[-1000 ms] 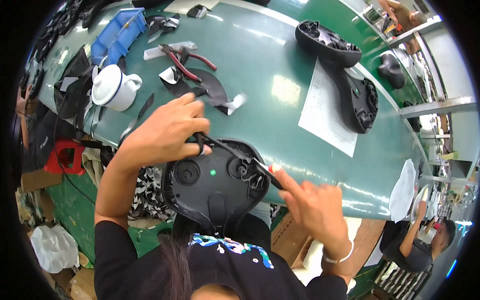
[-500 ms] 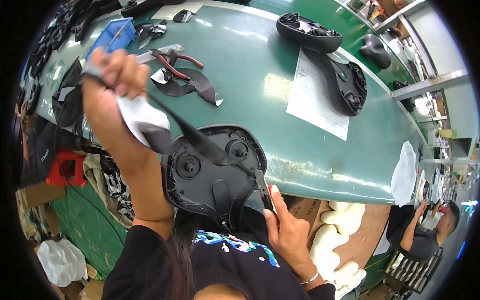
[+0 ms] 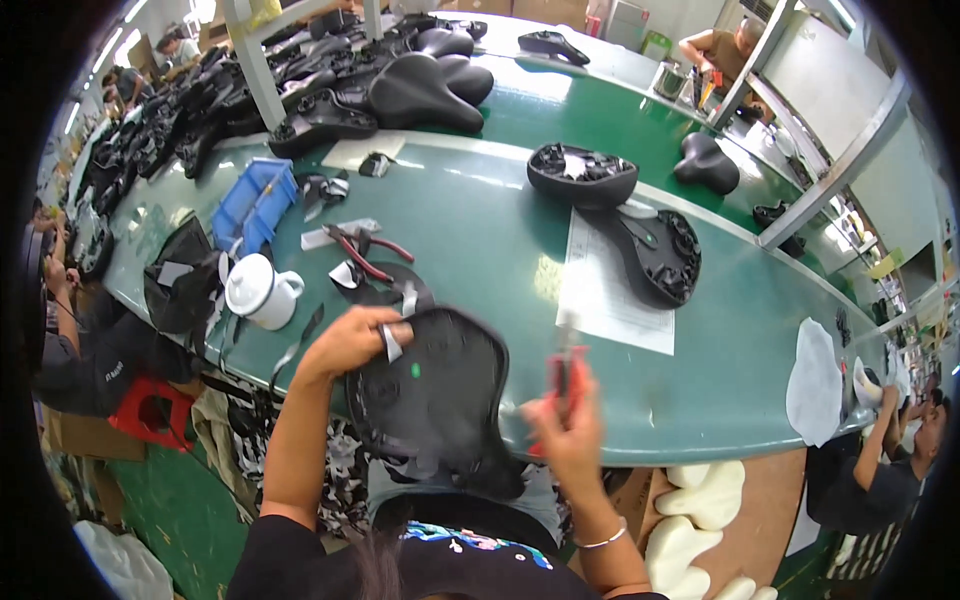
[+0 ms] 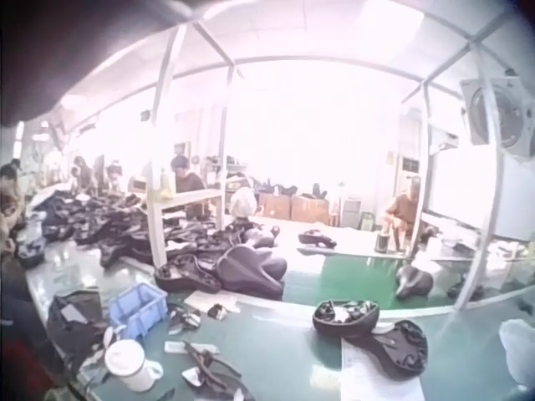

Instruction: The worker is trimming excess material from bicycle saddles using a utility knife.

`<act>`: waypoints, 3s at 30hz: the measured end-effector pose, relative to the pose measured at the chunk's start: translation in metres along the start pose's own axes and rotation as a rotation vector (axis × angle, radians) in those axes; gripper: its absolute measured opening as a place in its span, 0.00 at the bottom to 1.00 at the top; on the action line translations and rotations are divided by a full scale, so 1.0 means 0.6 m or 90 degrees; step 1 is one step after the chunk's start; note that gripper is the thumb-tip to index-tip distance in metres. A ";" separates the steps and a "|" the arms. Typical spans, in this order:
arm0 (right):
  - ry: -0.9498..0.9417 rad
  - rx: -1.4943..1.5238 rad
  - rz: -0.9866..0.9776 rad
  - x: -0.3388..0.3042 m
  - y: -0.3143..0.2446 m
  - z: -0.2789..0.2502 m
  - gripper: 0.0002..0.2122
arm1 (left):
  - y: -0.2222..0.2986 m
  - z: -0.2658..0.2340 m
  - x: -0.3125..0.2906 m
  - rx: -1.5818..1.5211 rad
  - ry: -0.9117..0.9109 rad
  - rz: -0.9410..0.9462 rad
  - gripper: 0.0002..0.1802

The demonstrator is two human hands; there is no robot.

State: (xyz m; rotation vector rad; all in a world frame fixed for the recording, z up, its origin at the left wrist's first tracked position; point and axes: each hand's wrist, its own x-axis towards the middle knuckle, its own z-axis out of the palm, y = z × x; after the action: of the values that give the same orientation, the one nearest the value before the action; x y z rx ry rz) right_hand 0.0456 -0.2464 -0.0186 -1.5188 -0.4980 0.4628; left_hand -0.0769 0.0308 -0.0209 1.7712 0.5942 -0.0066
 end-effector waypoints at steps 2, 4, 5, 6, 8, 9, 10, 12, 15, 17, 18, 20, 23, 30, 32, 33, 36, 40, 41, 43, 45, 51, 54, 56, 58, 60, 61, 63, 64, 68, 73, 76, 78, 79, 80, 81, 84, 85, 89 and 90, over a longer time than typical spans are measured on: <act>0.192 -0.087 -0.079 0.062 -0.028 -0.044 0.14 | -0.007 -0.028 0.054 -0.250 0.210 0.074 0.16; 0.256 -0.142 -0.187 0.123 -0.050 -0.070 0.14 | 0.030 -0.021 0.114 -0.531 0.351 0.075 0.16; 0.255 -0.137 -0.193 0.156 -0.051 -0.068 0.14 | 0.049 -0.012 0.142 -0.585 0.391 0.088 0.16; 0.229 -0.121 -0.199 0.193 -0.043 -0.063 0.15 | 0.048 0.010 0.158 -0.328 0.295 0.157 0.13; 0.174 -0.139 -0.159 0.261 -0.045 -0.046 0.17 | 0.033 0.076 0.178 0.363 0.002 0.398 0.14; 0.156 -0.174 -0.116 0.297 -0.050 -0.040 0.19 | 0.075 0.111 0.143 0.333 -0.258 0.336 0.15; 0.118 -0.246 -0.146 0.327 -0.054 -0.023 0.20 | 0.106 0.113 0.108 0.328 -0.455 0.279 0.17; 0.067 -0.415 -0.156 0.395 -0.051 -0.007 0.22 | 0.099 0.117 0.070 0.276 -0.577 0.350 0.20; 0.109 -0.531 -0.138 0.468 0.007 -0.016 0.22 | 0.092 0.095 0.073 0.020 -0.462 0.221 0.17; 0.146 -0.499 -0.122 0.470 0.020 -0.023 0.21 | 0.061 0.085 0.084 -0.083 -0.365 0.205 0.14; 0.127 -0.332 -0.096 0.451 0.019 -0.025 0.19 | 0.049 0.078 0.087 -0.144 -0.265 0.125 0.15; 0.058 -0.089 -0.055 0.389 0.010 -0.017 0.15 | 0.023 0.062 0.089 -0.207 -0.158 0.039 0.17; -0.012 0.001 0.026 0.252 0.021 -0.017 0.14 | -0.012 0.049 0.092 -0.557 -0.009 0.040 0.31; -0.238 -0.081 0.123 0.056 0.029 -0.043 0.16 | 0.010 0.034 0.061 -0.448 0.096 -0.057 0.34; -0.197 -0.111 0.026 0.055 0.027 -0.076 0.24 | 0.028 0.022 0.043 -0.397 0.081 -0.045 0.35; -0.200 -0.109 0.032 0.068 0.021 -0.077 0.24 | 0.034 0.014 0.039 -0.384 0.055 -0.028 0.34; -0.289 -0.444 -0.389 0.121 -0.025 -0.072 0.29 | 0.088 0.012 0.036 -0.291 0.020 -0.038 0.29; -0.426 -0.788 -0.467 0.136 -0.053 -0.065 0.32 | 0.111 0.012 0.048 -0.199 -0.008 -0.047 0.23; -0.437 -0.838 -0.443 0.135 -0.052 -0.065 0.32 | 0.107 0.012 0.048 -0.203 -0.010 -0.047 0.23; -0.412 -0.828 -0.396 0.099 -0.029 -0.073 0.32 | 0.094 0.011 0.048 -0.169 0.031 -0.022 0.20; -0.381 -0.801 -0.350 0.039 -0.005 -0.076 0.33 | 0.103 0.023 0.025 -0.190 0.045 -0.029 0.20; -0.250 -0.558 -0.105 -0.073 0.002 -0.028 0.31 | 0.050 0.044 -0.029 -0.272 0.274 -0.048 0.22; -0.216 -0.484 -0.149 -0.046 -0.004 -0.040 0.27 | 0.041 0.055 -0.055 -0.329 0.304 -0.006 0.23; -0.081 -0.332 -0.141 -0.022 0.007 -0.038 0.27 | 0.032 0.064 -0.060 -0.351 0.326 0.019 0.23; -0.103 -0.307 -0.163 0.023 -0.019 0.012 0.30 | 0.044 0.070 -0.080 -0.359 0.332 0.008 0.24; -0.157 -0.325 -0.262 0.074 -0.014 0.051 0.28 | 0.047 0.076 -0.086 -0.365 0.331 0.012 0.25; -0.159 -0.313 -0.277 0.088 -0.010 0.059 0.26 | 0.032 0.080 -0.090 -0.348 0.371 0.025 0.25; -0.127 -0.188 -0.148 0.114 -0.016 0.026 0.25 | -0.011 0.086 -0.097 -0.302 0.488 0.053 0.27; -0.088 -0.077 -0.010 0.123 -0.020 0.004 0.24 | -0.022 0.084 -0.097 -0.063 0.589 0.061 0.28; -0.103 -0.123 -0.023 0.108 -0.035 0.014 0.22 | 0.045 0.086 -0.068 0.434 0.452 0.292 0.29; -0.225 -0.117 -0.049 0.078 -0.046 0.021 0.22 | 0.045 0.117 0.031 0.443 0.128 0.407 0.07; -0.219 -0.384 -0.298 0.077 -0.025 -0.046 0.24 | 0.053 0.108 0.030 0.367 0.049 0.387 0.07; -0.264 -0.497 -0.320 0.072 -0.025 -0.054 0.23 | 0.060 0.117 0.028 0.333 0.058 0.362 0.07; -0.305 -0.608 -0.350 0.076 -0.027 -0.052 0.22 | 0.065 0.115 0.032 0.305 0.072 0.345 0.08; -0.272 -0.627 -0.363 0.077 -0.021 -0.046 0.24 | 0.074 0.111 0.034 0.288 0.070 0.303 0.10; -0.272 -0.631 -0.363 0.067 -0.017 -0.042 0.24 | 0.080 0.110 0.031 0.285 0.070 0.305 0.10; -0.186 -0.691 -0.292 -0.010 -0.012 -0.036 0.25 | 0.088 0.101 0.016 -0.333 0.185 0.102 0.14; -0.186 -0.694 -0.292 -0.030 -0.018 -0.028 0.25 | 0.102 0.092 0.015 -0.538 0.279 0.197 0.14; -0.127 -0.665 -0.199 -0.025 -0.038 -0.001 0.24 | 0.078 0.106 0.005 -0.803 0.009 0.293 0.14; -0.140 -0.679 -0.174 -0.008 -0.039 0.000 0.22 | 0.095 0.110 0.005 -0.408 0.168 0.412 0.12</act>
State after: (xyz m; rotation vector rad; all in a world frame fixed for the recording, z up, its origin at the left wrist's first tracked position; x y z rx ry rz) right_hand 0.0413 -0.2489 0.0044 -2.3669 -1.2329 0.1240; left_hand -0.0320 -0.0374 0.0104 1.2642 0.1452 0.7888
